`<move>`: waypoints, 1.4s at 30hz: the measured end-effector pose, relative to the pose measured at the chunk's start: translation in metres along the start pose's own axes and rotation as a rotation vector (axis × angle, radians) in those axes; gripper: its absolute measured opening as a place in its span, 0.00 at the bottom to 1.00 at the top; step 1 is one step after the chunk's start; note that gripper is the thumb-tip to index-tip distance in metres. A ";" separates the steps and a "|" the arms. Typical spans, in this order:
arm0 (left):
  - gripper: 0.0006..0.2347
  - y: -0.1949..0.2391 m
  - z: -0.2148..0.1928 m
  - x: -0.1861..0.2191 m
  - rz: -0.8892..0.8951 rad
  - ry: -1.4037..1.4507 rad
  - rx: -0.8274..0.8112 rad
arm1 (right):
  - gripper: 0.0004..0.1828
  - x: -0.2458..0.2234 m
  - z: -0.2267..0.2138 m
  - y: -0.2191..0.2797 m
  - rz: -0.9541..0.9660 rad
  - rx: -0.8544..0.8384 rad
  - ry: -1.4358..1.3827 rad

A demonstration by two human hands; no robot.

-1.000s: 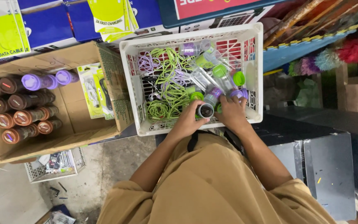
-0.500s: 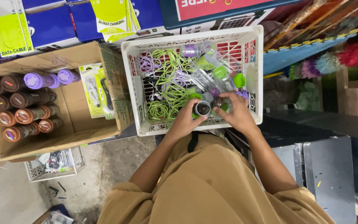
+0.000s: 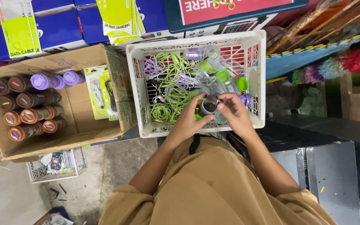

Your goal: The person organizes small electronic accessories in a store setting. They handle a black cable, a small black device, and several small brown jars, placing them into a cardboard box. The person also picks up and coils a purple cable before placing it into a white plastic basket.

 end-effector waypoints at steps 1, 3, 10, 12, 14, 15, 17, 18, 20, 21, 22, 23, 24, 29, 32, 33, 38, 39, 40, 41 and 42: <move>0.32 -0.001 0.000 0.005 0.002 0.000 0.000 | 0.17 -0.013 0.001 0.001 -0.001 0.000 0.001; 0.35 -0.003 -0.001 0.015 -0.015 0.006 0.001 | 0.20 -0.041 0.007 0.002 -0.050 -0.046 0.169; 0.30 -0.005 0.002 0.021 -0.083 0.179 -0.042 | 0.34 -0.097 0.008 0.008 -0.389 -0.112 0.417; 0.26 -0.004 0.001 0.022 -0.096 0.308 -0.030 | 0.53 -0.105 0.013 0.006 -0.364 -0.208 0.438; 0.25 -0.004 0.003 0.024 -0.104 0.352 -0.022 | 0.56 -0.112 0.018 0.006 -0.372 -0.186 0.514; 0.23 -0.005 0.004 0.025 -0.112 0.397 -0.015 | 0.59 -0.116 0.020 0.007 -0.380 -0.164 0.590; 0.23 -0.004 0.006 0.023 -0.115 0.421 0.010 | 0.60 -0.108 0.024 0.009 -0.387 -0.119 0.578; 0.22 -0.004 0.006 0.022 -0.120 0.446 0.032 | 0.60 -0.105 0.025 0.010 -0.391 -0.073 0.565; 0.22 -0.002 0.006 0.019 -0.100 0.462 0.049 | 0.57 -0.096 0.028 0.010 -0.380 -0.049 0.575; 0.21 -0.001 0.005 0.017 -0.082 0.480 0.063 | 0.53 -0.091 0.028 0.010 -0.365 -0.023 0.586; 0.21 -0.001 0.006 0.017 -0.081 0.480 0.063 | 0.53 -0.095 0.029 0.011 -0.366 -0.023 0.587; 0.20 0.000 0.006 0.018 -0.058 0.491 0.075 | 0.52 -0.100 0.030 0.011 -0.385 -0.012 0.608; 0.20 0.001 0.005 0.019 -0.037 0.502 0.088 | 0.52 -0.104 0.031 0.013 -0.403 -0.003 0.628; 0.18 0.005 0.005 0.017 -0.014 0.523 0.110 | 0.49 -0.116 0.035 0.012 -0.393 0.000 0.648; 0.17 0.007 0.003 0.018 0.010 0.537 0.116 | 0.49 -0.117 0.038 0.014 -0.425 0.001 0.667; 0.17 0.008 0.002 0.019 0.025 0.544 0.113 | 0.49 -0.118 0.039 0.015 -0.457 0.009 0.679; 0.17 0.009 -0.005 0.016 -0.008 0.556 0.139 | 0.47 -0.125 0.044 0.010 -0.465 0.009 0.637; 0.18 0.010 -0.006 0.015 -0.028 0.564 0.147 | 0.47 -0.124 0.045 0.009 -0.471 0.025 0.649; 0.18 0.012 -0.010 0.019 -0.028 0.561 0.160 | 0.47 -0.124 0.047 0.008 -0.475 0.013 0.643; 0.19 0.015 -0.012 0.022 -0.065 0.537 0.167 | 0.47 -0.123 0.049 0.006 -0.471 0.013 0.655; 0.20 0.016 -0.016 0.025 -0.097 0.511 0.175 | 0.46 -0.124 0.052 0.003 -0.472 0.012 0.667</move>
Point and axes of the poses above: each hand's wrist, its own y-axis away from the middle knuckle, its own z-axis out of the palm, x = y × z, the point moved 6 cm from there along -y, towards the middle knuckle, and after that the axes turned 14 degrees about y, right-handed, at the moved point
